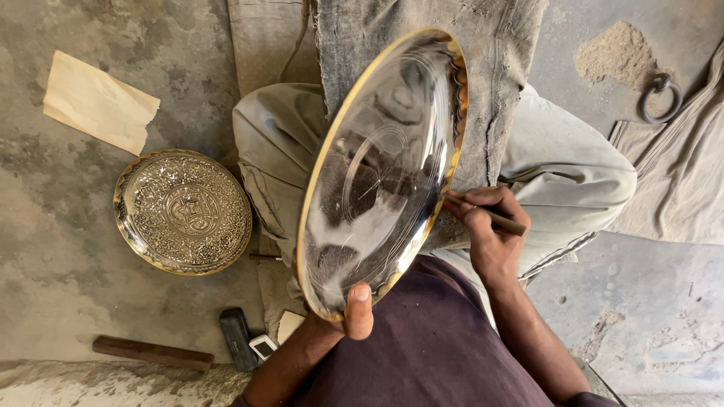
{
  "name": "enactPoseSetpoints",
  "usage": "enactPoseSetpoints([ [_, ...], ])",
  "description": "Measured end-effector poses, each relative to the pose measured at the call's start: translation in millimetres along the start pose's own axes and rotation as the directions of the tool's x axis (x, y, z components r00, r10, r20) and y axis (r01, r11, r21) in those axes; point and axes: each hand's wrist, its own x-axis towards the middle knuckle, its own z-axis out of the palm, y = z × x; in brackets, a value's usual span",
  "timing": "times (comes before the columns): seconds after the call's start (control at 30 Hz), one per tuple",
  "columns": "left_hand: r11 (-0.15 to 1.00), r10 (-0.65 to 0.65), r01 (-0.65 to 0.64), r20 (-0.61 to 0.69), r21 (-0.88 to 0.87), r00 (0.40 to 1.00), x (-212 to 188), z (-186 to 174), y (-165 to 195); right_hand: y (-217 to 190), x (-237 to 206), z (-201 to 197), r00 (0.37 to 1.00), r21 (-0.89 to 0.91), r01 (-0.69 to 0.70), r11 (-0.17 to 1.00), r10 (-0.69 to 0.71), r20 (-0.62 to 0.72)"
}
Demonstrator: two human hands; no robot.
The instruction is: The person sits on the floor holding a polished brass tray on their lap and engraves decorative patterns into its surface using a small handheld chisel, working around the rim and face. They rotate and reposition the tray repeatedly, then place a cord across it and tap a punch with a wooden mallet to continue the decoration.
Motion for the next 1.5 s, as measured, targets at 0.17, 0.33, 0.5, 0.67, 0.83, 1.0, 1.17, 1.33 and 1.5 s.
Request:
enactPoseSetpoints([
  [0.17, 1.0, 0.011, -0.011, 0.022, 0.017, 1.0, -9, 5, 3, 2, 12, 7, 0.979, -0.098, 0.048, 0.994, -0.066, -0.194],
  [0.33, 0.991, -0.13, 0.128, -0.05, -0.044, 0.99, -8, -8, 16, -10, 38, 3, 0.947, -0.271, 0.272, 0.923, -0.307, -0.094],
  [0.5, 0.865, -0.42, 0.448, 0.161, -0.225, 0.893, 17, -36, 10, -22, 43, 0, 0.936, -0.51, 0.304, 0.805, -0.352, 0.003],
  [0.67, 0.795, -0.523, 0.566, 0.227, -0.22, 0.822, 24, -39, 17, -17, 53, -2, 0.965, -0.214, 0.215, 0.953, -0.241, -0.101],
  [0.83, 0.945, -0.304, 0.308, 0.053, -0.112, 0.951, 38, -16, 37, -13, 53, -15, 0.984, -0.053, 0.084, 0.995, -0.091, -0.156],
  [1.0, 0.982, -0.164, 0.177, 0.158, -0.072, 0.974, 64, -7, 57, -10, 45, -17, 0.981, -0.143, 0.105, 0.984, -0.126, -0.15],
  [1.17, 0.993, -0.108, 0.096, 0.185, 0.069, 0.977, 73, -3, 63, -7, 45, -15, 0.955, -0.267, 0.239, 0.934, -0.275, -0.109],
  [1.33, 0.993, -0.108, 0.097, 0.185, 0.066, 0.977, 72, -5, 62, -4, 47, -20, 0.959, -0.244, 0.26, 0.934, -0.278, -0.043],
  [1.5, 0.993, -0.095, 0.079, 0.181, 0.092, 0.979, 71, -6, 59, -3, 51, -27, 0.95, -0.326, 0.3, 0.896, -0.311, 0.021],
])
